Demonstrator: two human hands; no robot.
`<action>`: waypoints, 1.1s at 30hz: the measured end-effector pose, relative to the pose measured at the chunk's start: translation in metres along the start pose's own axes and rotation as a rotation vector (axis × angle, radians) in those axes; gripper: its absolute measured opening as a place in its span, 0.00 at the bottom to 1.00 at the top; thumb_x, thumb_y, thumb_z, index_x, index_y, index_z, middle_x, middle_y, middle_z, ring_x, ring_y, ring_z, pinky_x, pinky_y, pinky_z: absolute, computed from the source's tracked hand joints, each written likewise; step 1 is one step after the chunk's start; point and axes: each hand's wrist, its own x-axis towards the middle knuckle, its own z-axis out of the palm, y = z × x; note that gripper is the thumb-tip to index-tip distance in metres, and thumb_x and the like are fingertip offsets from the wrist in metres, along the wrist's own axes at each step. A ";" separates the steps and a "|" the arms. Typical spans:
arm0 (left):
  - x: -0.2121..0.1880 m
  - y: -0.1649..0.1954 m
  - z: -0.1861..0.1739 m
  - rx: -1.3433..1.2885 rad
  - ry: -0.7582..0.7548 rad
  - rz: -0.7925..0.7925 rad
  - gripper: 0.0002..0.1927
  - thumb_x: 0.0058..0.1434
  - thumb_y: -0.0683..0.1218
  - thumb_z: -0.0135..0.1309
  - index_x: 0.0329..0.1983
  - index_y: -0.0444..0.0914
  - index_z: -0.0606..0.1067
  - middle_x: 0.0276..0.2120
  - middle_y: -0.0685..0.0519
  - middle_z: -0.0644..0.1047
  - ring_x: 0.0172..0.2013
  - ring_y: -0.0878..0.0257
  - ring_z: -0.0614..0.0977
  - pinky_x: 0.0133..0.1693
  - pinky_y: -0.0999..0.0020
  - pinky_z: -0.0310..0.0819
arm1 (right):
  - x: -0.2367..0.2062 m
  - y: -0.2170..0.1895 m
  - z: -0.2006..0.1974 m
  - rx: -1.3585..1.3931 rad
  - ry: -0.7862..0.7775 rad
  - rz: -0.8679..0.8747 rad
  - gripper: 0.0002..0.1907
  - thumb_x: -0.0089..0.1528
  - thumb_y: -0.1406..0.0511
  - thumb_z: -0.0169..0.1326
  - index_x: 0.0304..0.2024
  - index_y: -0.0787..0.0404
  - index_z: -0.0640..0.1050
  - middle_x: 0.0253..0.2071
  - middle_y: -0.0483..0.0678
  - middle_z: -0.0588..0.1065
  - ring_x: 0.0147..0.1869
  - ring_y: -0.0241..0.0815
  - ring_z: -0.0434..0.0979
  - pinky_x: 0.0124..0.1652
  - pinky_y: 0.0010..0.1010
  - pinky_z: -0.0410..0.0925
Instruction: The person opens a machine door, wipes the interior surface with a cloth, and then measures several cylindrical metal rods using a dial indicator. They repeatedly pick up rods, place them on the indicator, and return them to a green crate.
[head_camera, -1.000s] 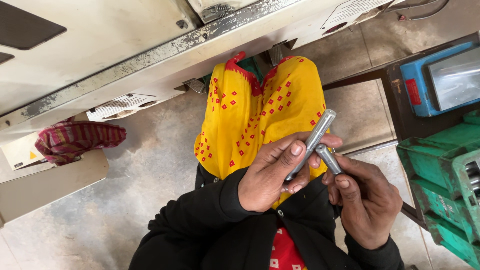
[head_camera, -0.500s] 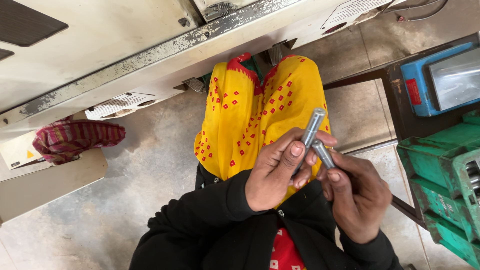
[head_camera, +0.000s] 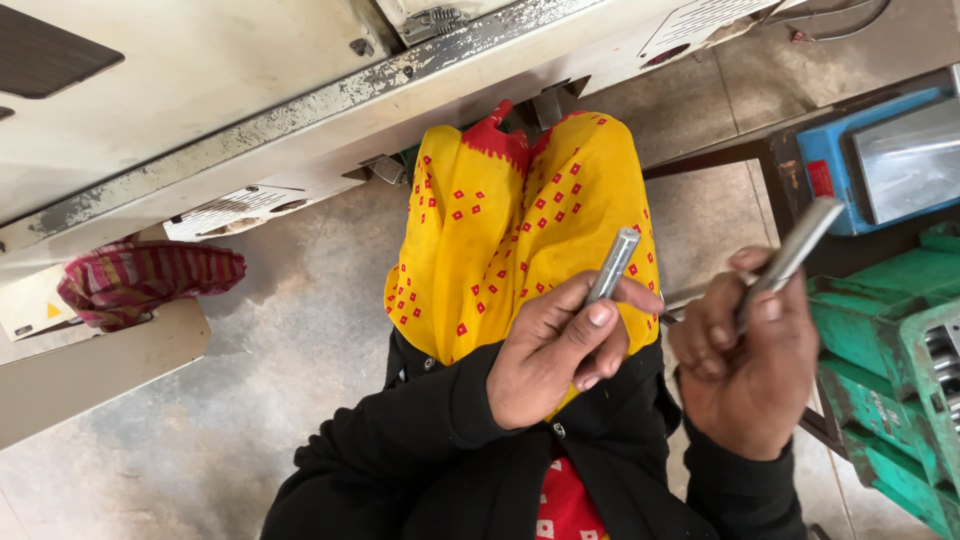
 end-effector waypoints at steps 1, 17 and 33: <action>0.000 0.002 0.001 -0.028 -0.013 0.011 0.27 0.83 0.56 0.33 0.61 0.28 0.71 0.25 0.56 0.68 0.23 0.73 0.65 0.29 0.78 0.60 | -0.002 0.002 0.000 -0.018 -0.014 0.016 0.15 0.77 0.58 0.48 0.54 0.64 0.68 0.26 0.42 0.62 0.23 0.28 0.57 0.27 0.23 0.54; -0.004 0.005 0.006 -0.193 0.024 0.039 0.24 0.83 0.55 0.34 0.61 0.32 0.72 0.32 0.55 0.71 0.26 0.75 0.65 0.33 0.79 0.60 | -0.014 0.012 0.001 0.016 -0.038 0.182 0.23 0.74 0.63 0.47 0.64 0.78 0.69 0.41 0.55 0.74 0.36 0.39 0.72 0.37 0.28 0.66; 0.002 0.002 -0.006 0.034 0.092 0.081 0.21 0.79 0.51 0.40 0.69 0.36 0.67 0.58 0.53 0.75 0.55 0.66 0.80 0.55 0.71 0.78 | -0.007 0.018 0.019 -0.415 -0.122 -0.080 0.12 0.73 0.69 0.54 0.56 0.71 0.71 0.49 0.56 0.77 0.50 0.40 0.79 0.52 0.28 0.71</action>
